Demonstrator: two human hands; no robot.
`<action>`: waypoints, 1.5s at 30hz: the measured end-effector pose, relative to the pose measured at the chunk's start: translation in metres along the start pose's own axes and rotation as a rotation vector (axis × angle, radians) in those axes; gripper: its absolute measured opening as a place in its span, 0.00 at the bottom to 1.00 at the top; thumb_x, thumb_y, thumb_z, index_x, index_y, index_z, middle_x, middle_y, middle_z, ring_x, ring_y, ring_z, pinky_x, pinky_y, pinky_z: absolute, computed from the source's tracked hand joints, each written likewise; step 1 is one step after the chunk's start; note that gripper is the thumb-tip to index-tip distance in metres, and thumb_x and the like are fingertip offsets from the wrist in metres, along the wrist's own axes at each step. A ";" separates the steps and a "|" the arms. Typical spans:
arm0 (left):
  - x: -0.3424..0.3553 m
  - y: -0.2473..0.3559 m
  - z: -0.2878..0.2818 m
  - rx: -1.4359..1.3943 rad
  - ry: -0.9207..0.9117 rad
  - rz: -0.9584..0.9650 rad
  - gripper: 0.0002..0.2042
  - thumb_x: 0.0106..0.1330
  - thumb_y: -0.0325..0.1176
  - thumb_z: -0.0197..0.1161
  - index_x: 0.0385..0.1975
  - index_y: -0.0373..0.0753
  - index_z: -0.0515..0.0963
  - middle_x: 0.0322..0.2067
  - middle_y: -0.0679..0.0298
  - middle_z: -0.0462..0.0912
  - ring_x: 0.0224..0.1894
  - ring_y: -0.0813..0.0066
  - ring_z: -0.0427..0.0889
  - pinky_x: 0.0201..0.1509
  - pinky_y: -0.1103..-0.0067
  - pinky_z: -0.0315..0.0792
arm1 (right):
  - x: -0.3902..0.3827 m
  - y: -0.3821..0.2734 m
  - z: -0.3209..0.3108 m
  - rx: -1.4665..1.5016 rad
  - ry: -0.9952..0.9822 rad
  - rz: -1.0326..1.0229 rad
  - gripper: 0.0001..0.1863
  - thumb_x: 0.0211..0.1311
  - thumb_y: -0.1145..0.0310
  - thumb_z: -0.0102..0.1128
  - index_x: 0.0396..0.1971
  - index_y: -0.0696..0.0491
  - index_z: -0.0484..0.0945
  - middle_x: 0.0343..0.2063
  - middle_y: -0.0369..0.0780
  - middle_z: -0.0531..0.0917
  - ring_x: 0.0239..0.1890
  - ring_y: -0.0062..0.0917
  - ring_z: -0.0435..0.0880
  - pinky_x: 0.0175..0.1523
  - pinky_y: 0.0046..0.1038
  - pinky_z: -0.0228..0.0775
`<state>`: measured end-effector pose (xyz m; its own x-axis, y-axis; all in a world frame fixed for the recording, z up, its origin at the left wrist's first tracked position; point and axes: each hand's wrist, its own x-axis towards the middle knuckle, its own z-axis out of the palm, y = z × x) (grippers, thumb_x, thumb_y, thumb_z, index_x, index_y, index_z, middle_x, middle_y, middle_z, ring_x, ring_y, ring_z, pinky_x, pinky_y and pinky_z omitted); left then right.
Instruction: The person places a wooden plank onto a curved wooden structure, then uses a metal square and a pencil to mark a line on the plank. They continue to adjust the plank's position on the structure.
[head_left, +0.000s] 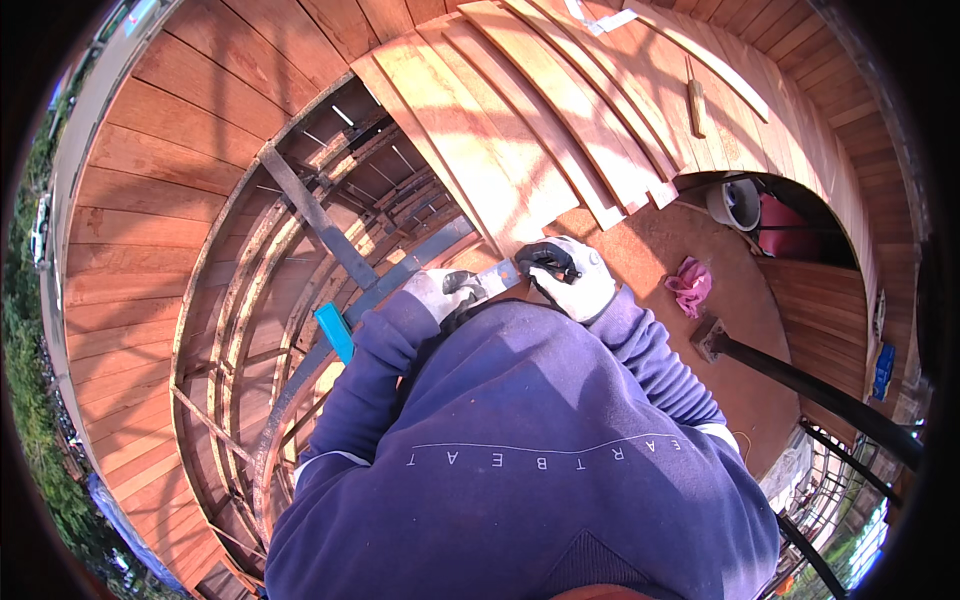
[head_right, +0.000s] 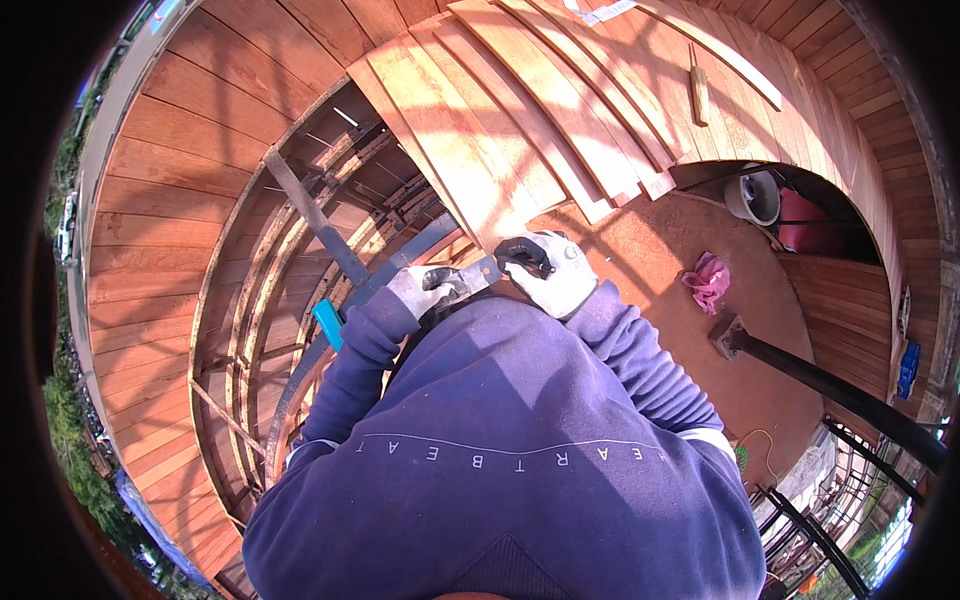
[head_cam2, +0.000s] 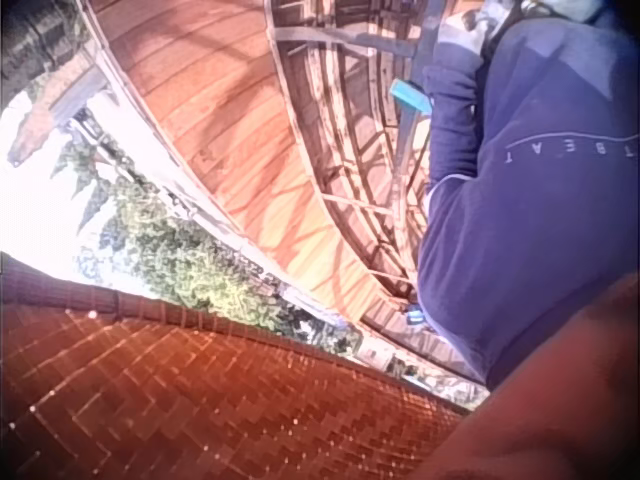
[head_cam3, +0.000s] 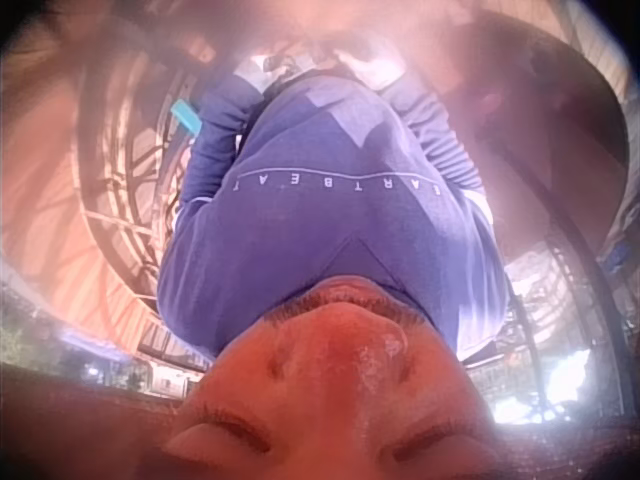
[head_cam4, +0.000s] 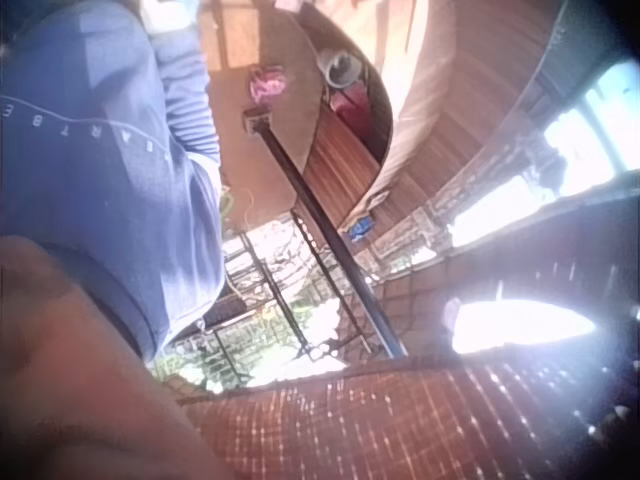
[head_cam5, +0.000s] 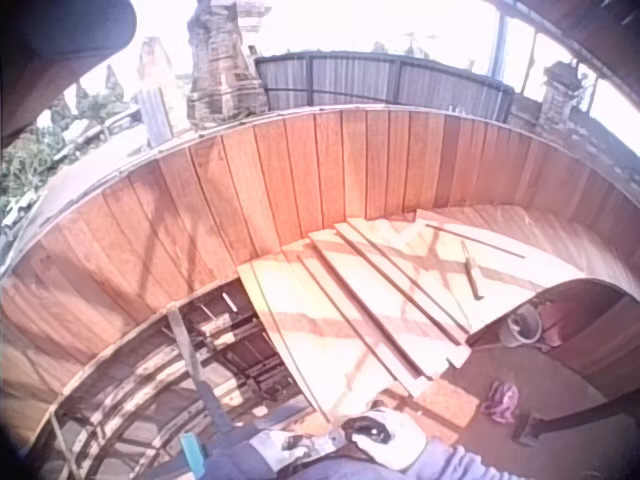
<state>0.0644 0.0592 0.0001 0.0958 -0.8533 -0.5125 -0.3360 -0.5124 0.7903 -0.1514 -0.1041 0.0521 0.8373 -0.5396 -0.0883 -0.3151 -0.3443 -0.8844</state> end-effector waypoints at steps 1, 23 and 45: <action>0.000 0.000 0.000 0.013 0.008 0.000 0.12 0.67 0.29 0.59 0.47 0.32 0.81 0.36 0.59 0.87 0.37 0.78 0.82 0.44 0.78 0.75 | 0.000 0.000 0.000 -0.001 -0.001 -0.001 0.11 0.60 0.64 0.63 0.40 0.52 0.84 0.36 0.44 0.85 0.40 0.38 0.83 0.48 0.35 0.73; -0.001 0.005 -0.002 0.003 0.003 0.008 0.13 0.66 0.31 0.60 0.47 0.33 0.81 0.37 0.56 0.87 0.38 0.71 0.85 0.44 0.77 0.75 | 0.002 0.006 0.004 -0.023 0.038 -0.079 0.12 0.57 0.66 0.64 0.40 0.54 0.83 0.36 0.45 0.85 0.41 0.41 0.83 0.49 0.37 0.73; -0.001 0.003 -0.004 -0.006 -0.011 0.050 0.13 0.67 0.30 0.58 0.47 0.32 0.81 0.36 0.58 0.87 0.36 0.74 0.84 0.43 0.77 0.75 | -0.007 0.010 -0.006 0.260 0.142 0.012 0.09 0.63 0.73 0.60 0.41 0.59 0.82 0.34 0.39 0.85 0.38 0.23 0.84 0.45 0.25 0.76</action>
<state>0.0670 0.0582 0.0049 0.0684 -0.8766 -0.4763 -0.3341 -0.4700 0.8170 -0.1628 -0.1083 0.0461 0.7574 -0.6510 -0.0508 -0.1844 -0.1386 -0.9730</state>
